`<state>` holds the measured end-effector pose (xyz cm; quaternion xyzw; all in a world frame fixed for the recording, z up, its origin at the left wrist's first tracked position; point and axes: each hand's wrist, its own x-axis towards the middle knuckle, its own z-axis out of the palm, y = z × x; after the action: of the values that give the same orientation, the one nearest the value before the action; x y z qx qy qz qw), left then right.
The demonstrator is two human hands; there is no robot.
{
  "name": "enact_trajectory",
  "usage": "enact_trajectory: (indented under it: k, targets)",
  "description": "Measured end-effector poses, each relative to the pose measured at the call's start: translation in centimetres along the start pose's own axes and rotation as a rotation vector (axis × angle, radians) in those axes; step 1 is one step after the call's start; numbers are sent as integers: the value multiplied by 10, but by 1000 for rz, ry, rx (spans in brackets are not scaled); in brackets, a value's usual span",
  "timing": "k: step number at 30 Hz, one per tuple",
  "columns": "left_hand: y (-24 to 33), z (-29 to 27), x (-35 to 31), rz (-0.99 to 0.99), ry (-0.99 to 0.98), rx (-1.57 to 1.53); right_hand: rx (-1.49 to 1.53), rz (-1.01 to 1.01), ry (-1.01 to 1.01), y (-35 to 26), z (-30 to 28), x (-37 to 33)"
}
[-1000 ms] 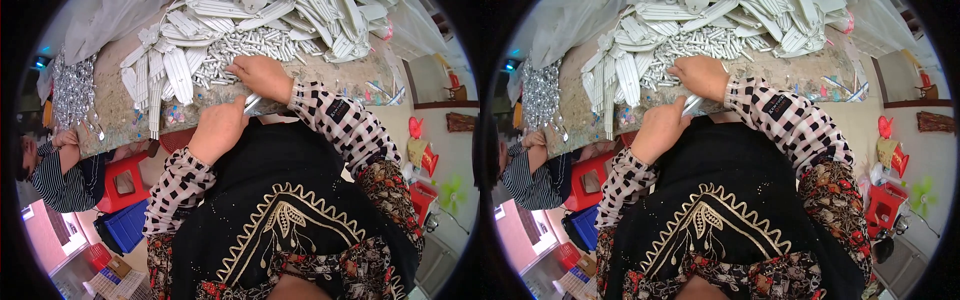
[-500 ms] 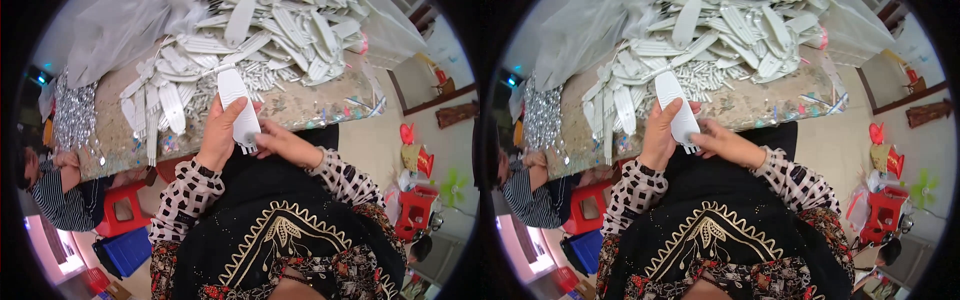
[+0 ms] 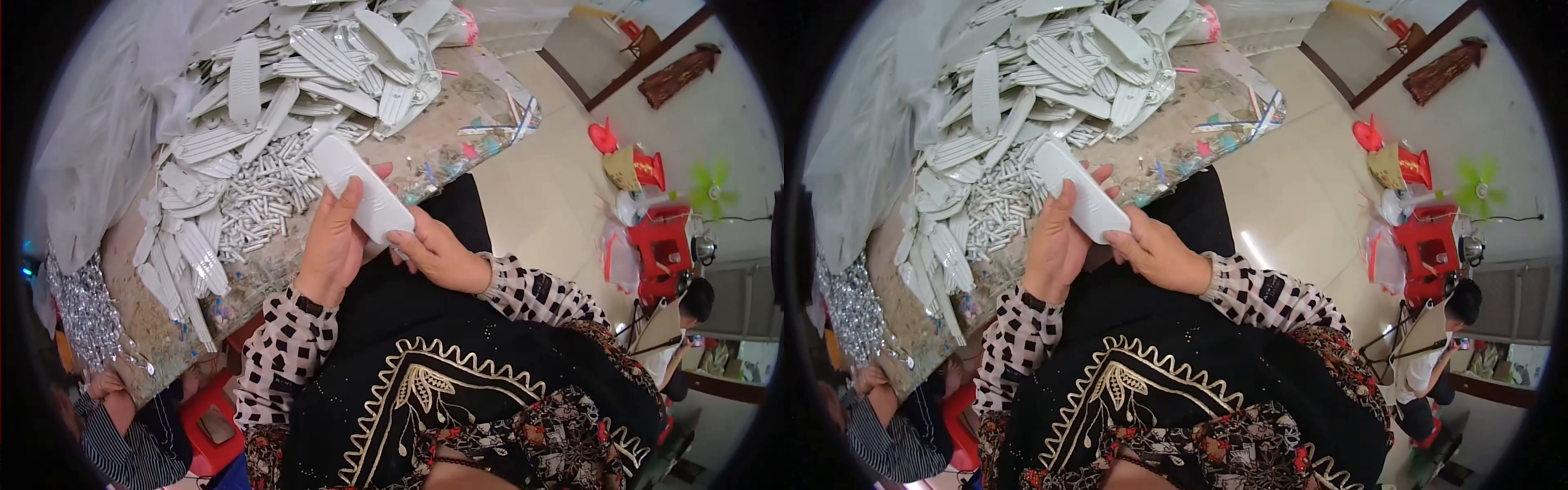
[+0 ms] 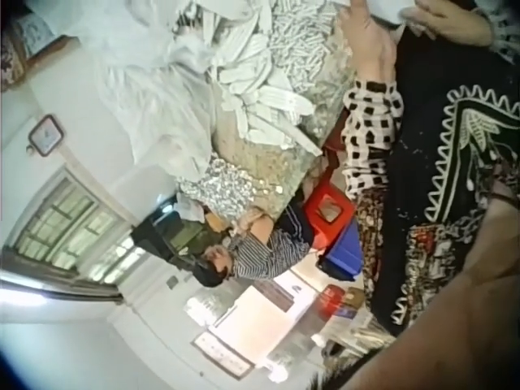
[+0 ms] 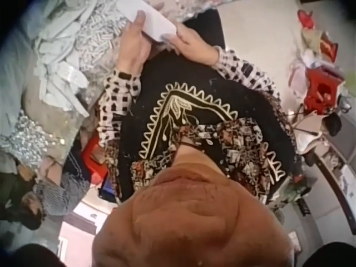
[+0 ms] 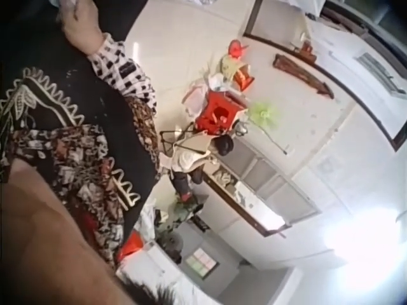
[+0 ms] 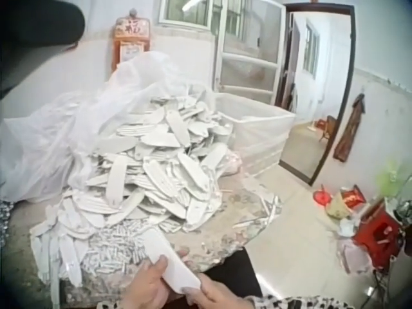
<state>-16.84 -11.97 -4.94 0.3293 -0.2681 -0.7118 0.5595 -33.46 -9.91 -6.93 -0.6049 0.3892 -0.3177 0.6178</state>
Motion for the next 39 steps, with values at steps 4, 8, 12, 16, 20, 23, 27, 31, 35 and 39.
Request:
enact_trajectory:
  k: [4,8,12,16,20,23,27,31,35,39]
  targets:
    - [-15,-10,-3,-115,-90,7,-304,-109,310,7,-51,-9]
    - [-17,-16,-8,-260,-58,52,-869,-133,674,-16,-126,-10]
    - [-16,-16,-11,-249,-77,91,-812,-315,880,-51,-143,-2]
    - [-18,-8,-10,-250,-103,96,-1355,-261,829,15,-192,19]
    - [-17,-14,-16,-261,-96,103,-1153,39,714,-7,-172,29]
    - [-15,-16,-17,-230,-116,139,-970,-181,799,-58,-164,21]
    - [-15,-12,-15,-230,-108,130,-714,-513,929,-54,-163,25]
    - [-18,-12,-15,-253,-133,119,-1298,42,673,10,-185,34]
    - [-12,-13,-18,-231,-122,164,-891,-333,950,-75,-140,22]
    - [-16,-9,-20,-241,-164,165,-1263,76,540,24,-197,36]
